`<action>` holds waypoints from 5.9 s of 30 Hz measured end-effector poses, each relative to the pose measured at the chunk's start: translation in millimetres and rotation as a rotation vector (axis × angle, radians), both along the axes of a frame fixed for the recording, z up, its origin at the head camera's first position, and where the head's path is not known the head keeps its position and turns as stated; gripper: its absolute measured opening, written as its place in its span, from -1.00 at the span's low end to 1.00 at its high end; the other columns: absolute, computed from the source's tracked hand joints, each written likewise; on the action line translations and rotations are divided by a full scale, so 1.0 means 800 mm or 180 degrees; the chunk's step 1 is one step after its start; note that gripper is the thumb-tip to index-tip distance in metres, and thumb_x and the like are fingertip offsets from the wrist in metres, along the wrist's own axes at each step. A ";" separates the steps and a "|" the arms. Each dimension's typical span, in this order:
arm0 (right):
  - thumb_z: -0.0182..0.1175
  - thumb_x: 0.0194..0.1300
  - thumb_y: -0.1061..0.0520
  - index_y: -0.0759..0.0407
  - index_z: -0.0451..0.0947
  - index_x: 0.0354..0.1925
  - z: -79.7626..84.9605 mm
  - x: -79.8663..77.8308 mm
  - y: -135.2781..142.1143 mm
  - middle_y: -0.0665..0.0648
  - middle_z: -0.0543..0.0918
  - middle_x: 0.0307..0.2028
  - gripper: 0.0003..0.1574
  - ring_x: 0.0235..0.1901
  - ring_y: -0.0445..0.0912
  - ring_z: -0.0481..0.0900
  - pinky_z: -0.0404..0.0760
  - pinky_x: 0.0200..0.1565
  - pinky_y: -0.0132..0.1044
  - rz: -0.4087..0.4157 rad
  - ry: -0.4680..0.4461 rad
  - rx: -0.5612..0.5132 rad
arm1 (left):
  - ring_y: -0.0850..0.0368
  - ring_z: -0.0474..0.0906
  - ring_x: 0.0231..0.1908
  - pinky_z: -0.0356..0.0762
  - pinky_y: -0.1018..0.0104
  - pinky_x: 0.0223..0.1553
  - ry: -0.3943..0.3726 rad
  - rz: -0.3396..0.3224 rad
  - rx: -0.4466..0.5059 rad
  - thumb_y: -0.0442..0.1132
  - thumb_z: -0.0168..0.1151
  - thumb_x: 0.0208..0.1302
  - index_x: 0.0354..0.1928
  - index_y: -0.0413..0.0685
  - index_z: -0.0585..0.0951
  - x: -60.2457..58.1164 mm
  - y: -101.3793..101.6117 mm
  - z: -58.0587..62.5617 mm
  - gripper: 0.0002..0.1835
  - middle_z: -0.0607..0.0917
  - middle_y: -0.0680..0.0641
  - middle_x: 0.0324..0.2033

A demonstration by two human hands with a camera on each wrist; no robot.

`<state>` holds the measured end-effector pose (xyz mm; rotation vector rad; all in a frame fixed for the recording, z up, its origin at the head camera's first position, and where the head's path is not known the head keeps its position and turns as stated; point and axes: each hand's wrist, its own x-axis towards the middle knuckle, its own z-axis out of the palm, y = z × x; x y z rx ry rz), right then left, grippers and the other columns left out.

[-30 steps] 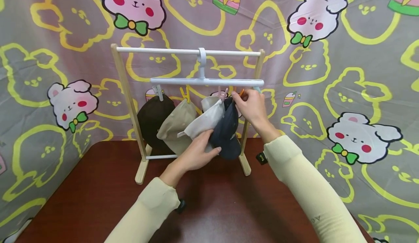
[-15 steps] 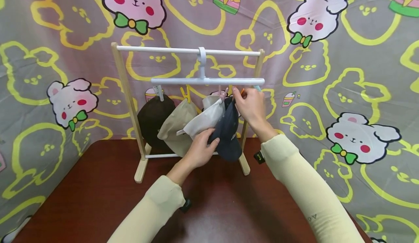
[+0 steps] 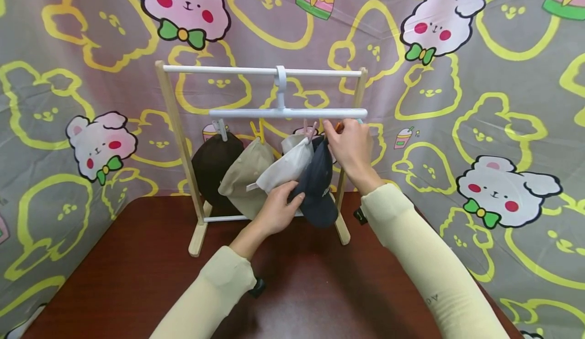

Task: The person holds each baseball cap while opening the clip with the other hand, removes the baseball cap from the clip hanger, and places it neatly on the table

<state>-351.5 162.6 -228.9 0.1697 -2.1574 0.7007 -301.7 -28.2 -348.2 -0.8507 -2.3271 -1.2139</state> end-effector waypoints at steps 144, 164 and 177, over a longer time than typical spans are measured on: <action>0.20 0.49 -0.07 0.25 0.66 -0.44 -0.014 0.010 0.015 0.16 0.63 -0.62 -0.52 -0.70 -0.06 0.43 0.34 -0.67 -0.27 0.0733 -0.0092 -0.0205 | -0.03 0.62 -0.02 0.53 0.09 0.02 -0.1409 -0.0522 -0.1271 -0.29 0.18 0.43 -0.03 -0.17 0.64 0.014 0.034 -0.082 -0.83 0.73 -0.15 -0.07; 0.24 0.46 -0.04 0.24 0.61 -0.51 -0.010 0.016 0.018 0.15 0.61 -0.66 -0.53 -0.71 -0.07 0.42 0.29 -0.65 -0.25 0.0747 -0.0016 -0.0132 | -0.23 0.51 0.27 0.44 -0.10 0.27 -0.1705 0.0241 0.0479 -0.16 0.22 0.47 0.42 -0.30 0.34 -0.001 -0.055 -0.054 -0.40 0.60 -0.30 0.21; 0.25 0.45 -0.02 0.24 0.60 -0.46 -0.014 0.019 0.019 0.15 0.60 -0.63 -0.58 -0.65 -0.04 0.46 0.36 -0.58 -0.21 0.0753 -0.0022 -0.0131 | -0.08 0.55 0.23 0.55 0.24 0.14 -0.1297 -0.0044 0.1457 -0.32 0.33 0.38 0.35 -0.20 0.39 -0.004 -0.064 -0.030 -0.45 0.56 -0.25 0.24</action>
